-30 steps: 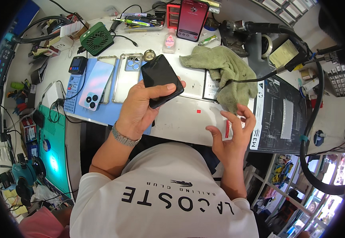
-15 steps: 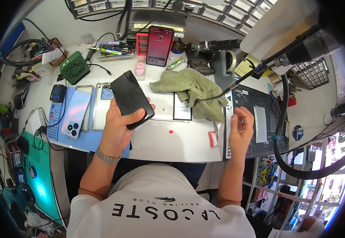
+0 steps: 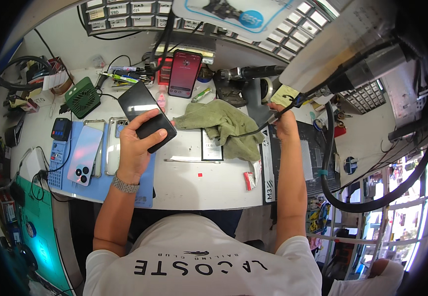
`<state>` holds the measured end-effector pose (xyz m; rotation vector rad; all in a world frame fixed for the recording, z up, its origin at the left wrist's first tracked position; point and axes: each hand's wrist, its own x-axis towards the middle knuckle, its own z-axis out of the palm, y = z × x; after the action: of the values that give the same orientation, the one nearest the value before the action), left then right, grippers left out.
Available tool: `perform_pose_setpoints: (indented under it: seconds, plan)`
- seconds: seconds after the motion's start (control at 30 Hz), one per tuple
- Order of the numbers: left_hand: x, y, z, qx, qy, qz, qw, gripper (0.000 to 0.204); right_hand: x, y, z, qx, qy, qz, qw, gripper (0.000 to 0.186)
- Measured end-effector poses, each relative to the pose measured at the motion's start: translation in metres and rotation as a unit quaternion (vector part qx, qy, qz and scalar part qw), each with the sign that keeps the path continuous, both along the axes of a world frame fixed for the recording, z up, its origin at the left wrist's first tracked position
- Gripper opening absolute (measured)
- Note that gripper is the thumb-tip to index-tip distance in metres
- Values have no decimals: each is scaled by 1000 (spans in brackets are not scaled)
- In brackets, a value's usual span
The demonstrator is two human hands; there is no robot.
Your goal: The person applies adhesive from a tube around the edges of a black smartphone's back cover, then wipes the edges with a cloth. The person rotates the phone to cover all sides and later plugs a charging cable into the device.
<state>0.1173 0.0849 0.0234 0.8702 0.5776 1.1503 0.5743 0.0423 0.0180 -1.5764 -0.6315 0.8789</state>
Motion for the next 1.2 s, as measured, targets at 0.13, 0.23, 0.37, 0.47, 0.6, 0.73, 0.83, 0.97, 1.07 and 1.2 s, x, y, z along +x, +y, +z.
perform_pose_setpoints:
  seconds: [0.13,0.23,0.37,0.47,0.6,0.73,0.83,0.97,1.07,1.2]
  plan:
    - [0,2,-3,-41,-27,-6,999,52,32,2,-21,72,40,-44,996,21]
    - [-8,1,-9,-61,-16,13,998,53,-2,8,-9,113,13,-67,991,32]
    - [-2,0,-6,-61,-9,14,998,53,-9,-12,3,188,20,-111,976,38]
    - [-4,0,-11,-52,-17,19,998,53,-31,-30,8,135,66,-154,977,20]
    - [-1,1,-11,-52,-36,20,998,55,-35,-44,-15,85,80,-156,981,23]
    - [-4,2,-10,-49,-46,25,997,57,-45,-31,-18,35,35,-191,980,18]
    - [-3,1,-6,-70,-50,15,996,58,-38,-26,-29,26,27,-172,984,18]
    - [-4,3,-5,-76,-77,-7,994,58,-30,-53,-45,11,20,-112,993,22]
    - [-6,1,-3,-82,-73,8,994,58,-92,-80,28,13,-37,-207,978,22]
    - [-7,-4,-1,-57,-45,3,997,55,-160,-135,59,217,-132,-50,966,18]
